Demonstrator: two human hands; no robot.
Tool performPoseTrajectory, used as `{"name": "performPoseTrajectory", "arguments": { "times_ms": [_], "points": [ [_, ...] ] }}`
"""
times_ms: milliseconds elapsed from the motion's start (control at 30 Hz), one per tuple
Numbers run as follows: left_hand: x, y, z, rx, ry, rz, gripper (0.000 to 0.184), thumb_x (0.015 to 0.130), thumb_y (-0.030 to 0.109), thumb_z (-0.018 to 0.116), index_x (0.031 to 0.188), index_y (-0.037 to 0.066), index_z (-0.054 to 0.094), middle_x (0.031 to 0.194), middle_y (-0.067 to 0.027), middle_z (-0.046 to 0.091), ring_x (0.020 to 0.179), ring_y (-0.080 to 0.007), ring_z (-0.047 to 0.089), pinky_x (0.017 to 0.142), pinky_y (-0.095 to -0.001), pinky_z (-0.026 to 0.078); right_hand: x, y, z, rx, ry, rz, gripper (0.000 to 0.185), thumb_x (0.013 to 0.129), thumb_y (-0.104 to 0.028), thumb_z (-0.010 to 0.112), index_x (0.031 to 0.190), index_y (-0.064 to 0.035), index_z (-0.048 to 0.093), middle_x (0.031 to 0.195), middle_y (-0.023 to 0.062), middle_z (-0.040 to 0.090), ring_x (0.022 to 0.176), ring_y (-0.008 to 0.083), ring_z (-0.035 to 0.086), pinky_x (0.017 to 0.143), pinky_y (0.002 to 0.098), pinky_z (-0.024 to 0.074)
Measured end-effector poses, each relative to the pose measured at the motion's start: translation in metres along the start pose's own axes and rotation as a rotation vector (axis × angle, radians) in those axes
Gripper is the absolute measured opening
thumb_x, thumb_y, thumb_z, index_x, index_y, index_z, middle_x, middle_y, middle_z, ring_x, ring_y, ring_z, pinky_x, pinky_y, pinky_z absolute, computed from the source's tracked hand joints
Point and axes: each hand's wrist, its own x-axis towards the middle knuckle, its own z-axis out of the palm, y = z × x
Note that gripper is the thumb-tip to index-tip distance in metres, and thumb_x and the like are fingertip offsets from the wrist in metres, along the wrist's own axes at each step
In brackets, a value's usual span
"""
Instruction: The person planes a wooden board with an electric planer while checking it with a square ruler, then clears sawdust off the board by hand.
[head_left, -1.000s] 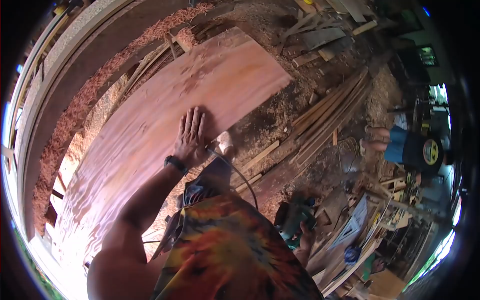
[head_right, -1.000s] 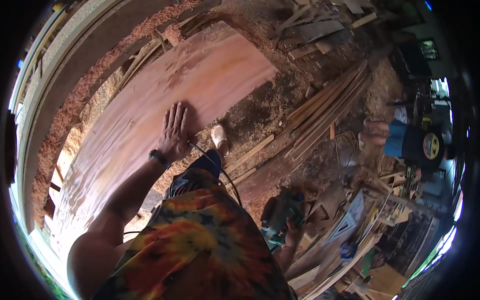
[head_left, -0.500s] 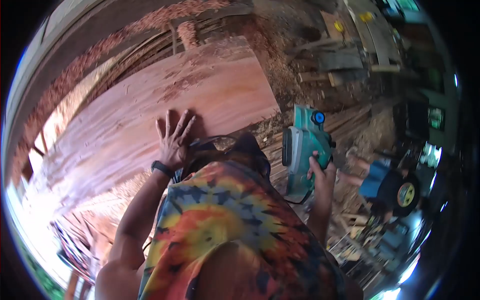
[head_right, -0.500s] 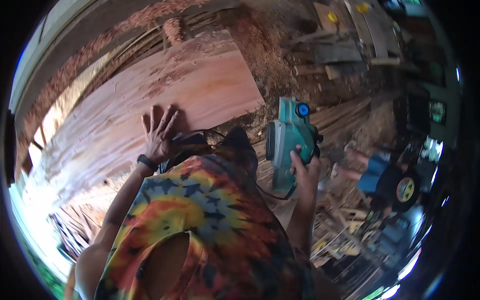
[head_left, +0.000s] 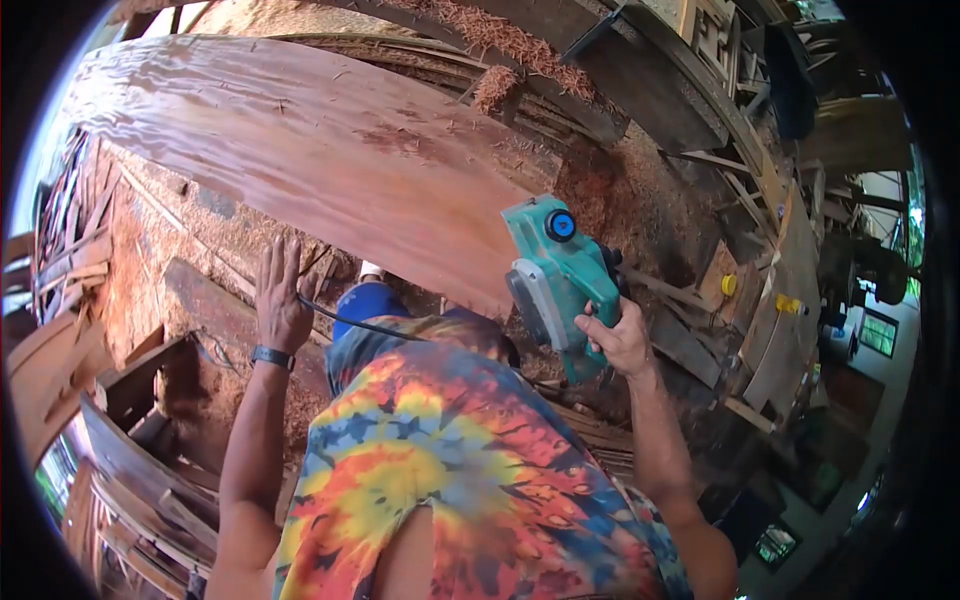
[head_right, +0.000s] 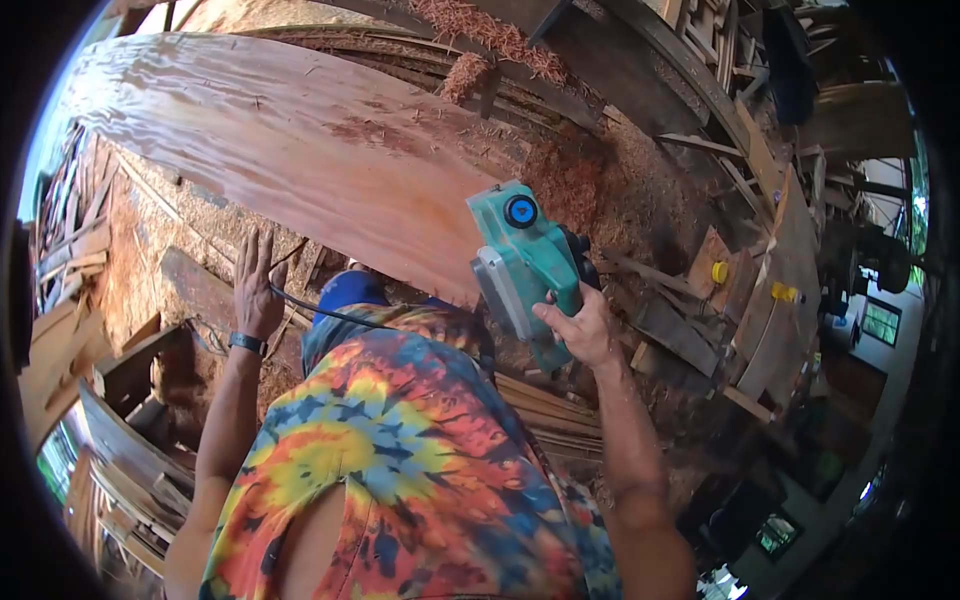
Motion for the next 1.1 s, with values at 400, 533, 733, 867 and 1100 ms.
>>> {"name": "performPoseTrajectory", "arguments": {
  "times_ms": [400, 533, 733, 867, 1100],
  "points": [
    [0.017, 0.077, 0.049, -0.007, 0.085, -0.078, 0.058, 0.101, 0.038, 0.056, 0.152, 0.012, 0.048, 0.163, -0.0256, 0.029, 0.149, -0.0452, 0.031, 0.121, -0.051, 0.029, 0.102, -0.032, -0.079, -0.304, -0.193, -0.122, 0.023, 0.086, -0.018, 0.082, 0.087, -0.0043, 0.064, 0.066, -0.0025, 0.059, 0.053, 0.007, 0.054, 0.049, 0.0264, 0.0428],
    [0.014, 0.087, 0.047, -0.094, 0.04, -0.168, 0.056, 0.102, 0.036, 0.057, 0.152, 0.012, 0.049, 0.164, -0.0273, 0.027, 0.144, -0.043, 0.04, 0.115, -0.0488, 0.038, 0.131, -0.041, -0.078, -0.352, -0.231, -0.133, 0.022, 0.087, -0.017, 0.081, 0.086, -0.0049, 0.064, 0.067, -0.0021, 0.059, 0.051, 0.0073, 0.053, 0.048, 0.0258, 0.0422],
    [0.014, 0.089, 0.049, -0.061, 0.017, -0.165, 0.06, 0.1, 0.042, 0.057, 0.153, 0.015, 0.049, 0.167, -0.0237, 0.023, 0.15, -0.0449, 0.03, 0.12, -0.0518, 0.031, 0.156, -0.059, -0.075, -0.352, -0.294, -0.156, 0.022, 0.086, -0.017, 0.081, 0.085, -0.0051, 0.063, 0.066, -0.002, 0.059, 0.05, 0.007, 0.053, 0.047, 0.0252, 0.042],
    [0.012, 0.094, 0.05, -0.032, -0.021, -0.214, 0.06, 0.101, 0.046, 0.054, 0.154, 0.02, 0.047, 0.169, -0.0197, 0.02, 0.155, -0.0453, 0.016, 0.124, -0.0573, 0.016, 0.167, -0.068, -0.068, -0.401, -0.322, -0.231, 0.021, 0.086, -0.016, 0.081, 0.083, -0.0053, 0.063, 0.065, -0.0018, 0.059, 0.051, 0.007, 0.053, 0.047, 0.025, 0.0425],
    [0.012, 0.09, 0.055, -0.103, 0.027, -0.166, 0.063, 0.099, 0.044, 0.057, 0.155, 0.017, 0.045, 0.168, -0.0237, 0.019, 0.152, -0.0512, 0.019, 0.123, -0.0576, 0.022, 0.184, -0.086, -0.052, -0.519, -0.319, -0.272, 0.025, 0.083, -0.02, 0.081, 0.092, 0.0005, 0.07, 0.079, 0.0068, 0.07, 0.074, 0.0136, 0.063, 0.072, 0.0338, 0.0523]
  ]
}}
